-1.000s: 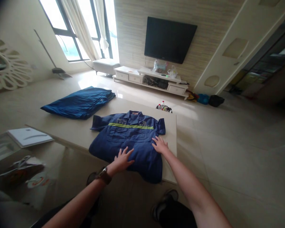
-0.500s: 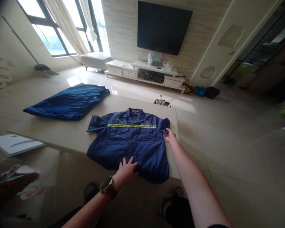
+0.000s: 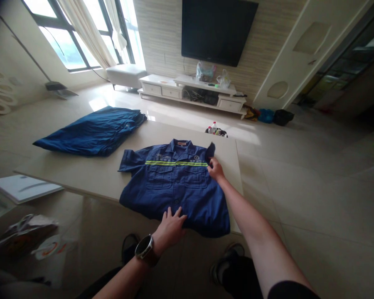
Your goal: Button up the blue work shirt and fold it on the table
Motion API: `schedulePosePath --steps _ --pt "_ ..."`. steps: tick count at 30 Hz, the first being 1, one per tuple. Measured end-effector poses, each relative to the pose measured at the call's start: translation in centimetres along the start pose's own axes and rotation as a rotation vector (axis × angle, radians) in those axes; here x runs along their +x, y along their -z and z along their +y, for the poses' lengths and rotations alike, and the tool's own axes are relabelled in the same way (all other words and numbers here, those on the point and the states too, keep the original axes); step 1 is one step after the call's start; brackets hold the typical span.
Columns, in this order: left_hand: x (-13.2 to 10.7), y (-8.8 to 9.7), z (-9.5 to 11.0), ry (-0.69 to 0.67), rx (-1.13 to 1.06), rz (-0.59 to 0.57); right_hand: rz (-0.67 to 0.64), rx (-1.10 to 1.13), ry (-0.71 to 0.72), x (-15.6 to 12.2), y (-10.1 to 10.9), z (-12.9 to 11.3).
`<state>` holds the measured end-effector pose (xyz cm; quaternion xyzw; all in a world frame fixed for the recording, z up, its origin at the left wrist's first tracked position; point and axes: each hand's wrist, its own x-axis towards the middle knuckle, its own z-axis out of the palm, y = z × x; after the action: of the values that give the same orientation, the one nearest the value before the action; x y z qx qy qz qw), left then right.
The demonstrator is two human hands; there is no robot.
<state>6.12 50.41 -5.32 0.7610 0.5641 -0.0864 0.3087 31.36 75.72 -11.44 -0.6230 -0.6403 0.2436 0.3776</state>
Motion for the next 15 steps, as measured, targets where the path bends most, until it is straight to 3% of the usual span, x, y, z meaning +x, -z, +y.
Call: schedulePosePath --steps 3,9,15 --pt "-0.4 -0.1 -0.2 -0.016 -0.013 -0.006 -0.237 -0.127 0.144 -1.8 -1.2 0.3" --pt "-0.9 0.1 -0.4 -0.030 -0.046 -0.019 -0.430 -0.494 0.226 -3.3 -1.4 1.4" --pt "-0.8 0.1 -0.4 -0.038 -0.046 -0.012 -0.454 -0.667 0.238 -4.1 -1.2 -0.8"
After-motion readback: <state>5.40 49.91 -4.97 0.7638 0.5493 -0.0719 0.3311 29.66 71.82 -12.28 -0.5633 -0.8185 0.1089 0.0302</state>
